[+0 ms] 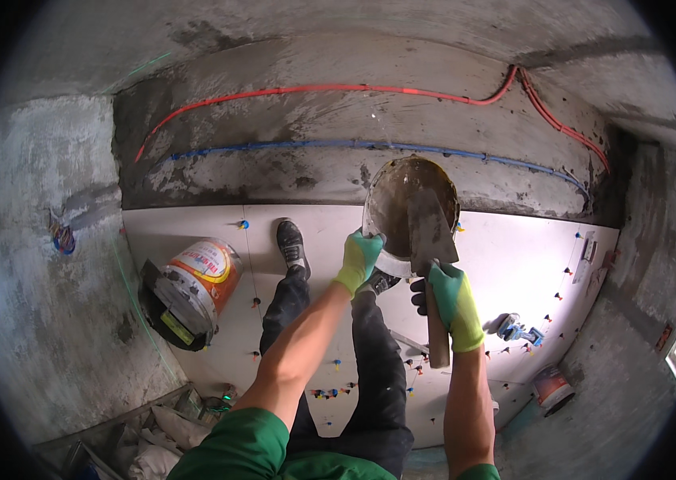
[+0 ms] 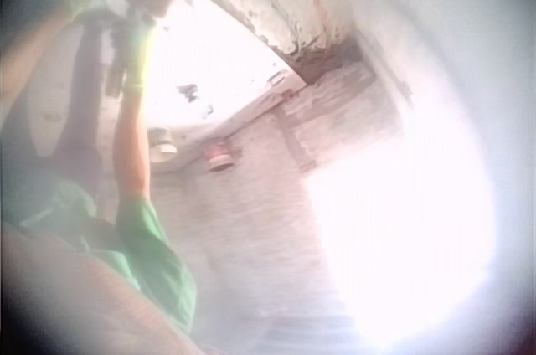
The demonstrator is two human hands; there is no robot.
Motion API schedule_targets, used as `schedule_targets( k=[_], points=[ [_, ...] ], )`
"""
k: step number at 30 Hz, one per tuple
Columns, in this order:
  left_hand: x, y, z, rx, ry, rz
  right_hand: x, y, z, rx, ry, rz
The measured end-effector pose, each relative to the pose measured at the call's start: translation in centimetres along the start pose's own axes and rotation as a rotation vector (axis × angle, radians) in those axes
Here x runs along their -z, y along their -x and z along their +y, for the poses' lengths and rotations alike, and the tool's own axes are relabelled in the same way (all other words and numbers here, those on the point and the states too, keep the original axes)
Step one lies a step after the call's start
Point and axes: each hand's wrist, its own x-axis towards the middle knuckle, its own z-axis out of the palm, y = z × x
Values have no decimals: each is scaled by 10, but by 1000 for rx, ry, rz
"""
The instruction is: The person scoops cement from a bucket using a trowel and applies it to a wall section. They move between rooms, carry buckets, and use a notched trowel to spread the cement evenly along the wall.
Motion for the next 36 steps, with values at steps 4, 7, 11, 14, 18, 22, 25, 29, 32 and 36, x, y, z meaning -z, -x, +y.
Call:
schedule_targets(
  k=[4,7,11,14,18,22,25,29,32,36],
  points=[
    [-24,11,-4,13,-70,-44,18,-24,6,-10,-77,-10],
    [-41,20,0,42,-104,-46,35,0,5,40,-63,12],
    [-63,28,3,106,-143,-16,63,46,5,33,-155,-30],
    [-73,30,2,79,-95,-44,79,41,11,29,-163,-4],
    [-79,27,3,20,-49,-60,93,10,23,-17,-156,22],
    [-85,23,18,109,-105,-64,94,-4,8,-73,-180,10],
    [-88,24,38,107,39,-138,90,16,-18,51,-140,-19],
    [-89,24,68,123,-55,-62,87,60,-47,90,-101,-21],
    [-87,22,87,71,-178,-80,84,63,-56,58,-102,26],
    [-84,17,100,96,-110,-61,79,27,-61,-31,-106,46]
  ],
)
